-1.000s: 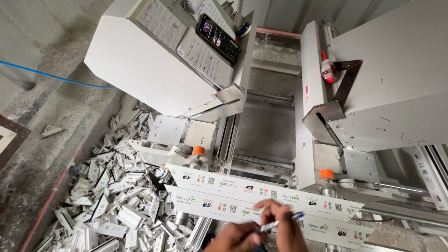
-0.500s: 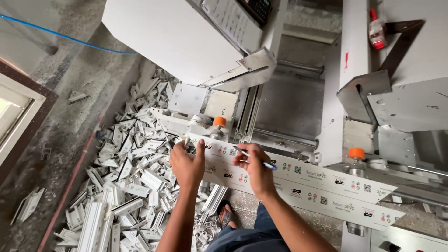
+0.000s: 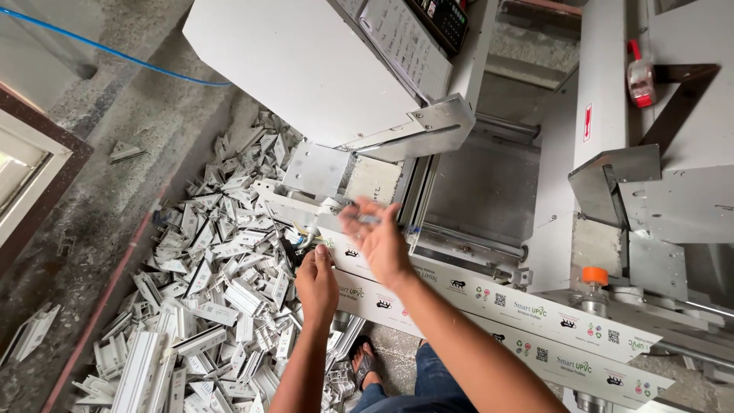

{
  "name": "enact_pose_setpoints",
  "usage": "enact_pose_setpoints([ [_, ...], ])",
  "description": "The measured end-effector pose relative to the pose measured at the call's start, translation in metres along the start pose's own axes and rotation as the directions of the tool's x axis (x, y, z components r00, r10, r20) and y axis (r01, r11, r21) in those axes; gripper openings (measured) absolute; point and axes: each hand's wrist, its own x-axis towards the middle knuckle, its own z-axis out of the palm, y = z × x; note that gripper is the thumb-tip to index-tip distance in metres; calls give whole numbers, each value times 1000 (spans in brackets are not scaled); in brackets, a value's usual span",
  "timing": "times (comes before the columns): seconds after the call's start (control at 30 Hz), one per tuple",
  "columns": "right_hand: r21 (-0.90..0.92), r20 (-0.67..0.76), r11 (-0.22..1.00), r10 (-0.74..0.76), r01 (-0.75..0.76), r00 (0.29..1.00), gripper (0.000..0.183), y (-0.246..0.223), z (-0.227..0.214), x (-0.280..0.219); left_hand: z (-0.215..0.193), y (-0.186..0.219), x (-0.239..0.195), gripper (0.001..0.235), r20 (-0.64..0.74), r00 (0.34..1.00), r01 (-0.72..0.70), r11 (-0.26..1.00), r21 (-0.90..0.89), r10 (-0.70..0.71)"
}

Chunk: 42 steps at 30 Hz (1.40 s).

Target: Measuring and marking PVC window profiles with a tape measure and pen before cutting on a machine.

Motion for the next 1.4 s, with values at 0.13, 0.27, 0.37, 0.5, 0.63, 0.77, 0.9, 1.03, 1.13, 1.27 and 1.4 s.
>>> enact_pose_setpoints([
  [0.13, -5, -202, 989, -145, 147, 968, 98, -20, -60, 14, -2, 0, -1, 55, -11, 999, 44, 998, 38, -44],
  [0.27, -66, -260, 978, -209, 199, 943, 96, -18, -46, -23, -10, -16, 9, 52, -29, 995, -102, 992, -80, 99],
  [0.37, -102, -211, 936, -352, 337, 912, 87, 8, -30, -53, -7, -21, 13, 59, 57, 998, -18, 986, 165, 9],
  [0.5, -80, -180, 962, -271, 260, 946, 80, -21, -44, -91, 1, -9, 7, 60, 70, 989, 121, 980, 161, -134],
  [0.63, -167, -213, 863, -504, 477, 837, 81, -103, -189, -172, -1, -14, 8, 59, 73, 985, 155, 988, 14, -156],
  [0.77, -145, -596, 804, -536, 577, 597, 75, -185, -314, -295, 3, 10, -10, 62, 61, 992, 112, 993, 36, -114],
  [0.9, -196, -676, 787, -541, 585, 501, 91, -202, -276, -310, 38, -9, -40, 47, -108, 904, -401, 909, 116, 413],
  [1.03, -106, -565, 856, -470, 505, 678, 66, -121, -189, -235, 138, -5, -142, 37, 368, 836, -265, 888, -377, 406],
  [1.13, -117, -511, 891, -433, 439, 742, 41, -81, -158, -203, 135, 10, -130, 3, 615, 686, 0, 845, -535, 389],
  [1.27, -31, -427, 887, -429, 461, 796, 34, -84, -159, -204, 59, -1, -42, 16, 534, 810, 243, 690, -682, 243],
  [1.4, -39, -383, 917, -381, 397, 842, 35, -85, -158, -211, -32, 7, 31, 15, 15, 977, -159, 774, -612, 213],
])
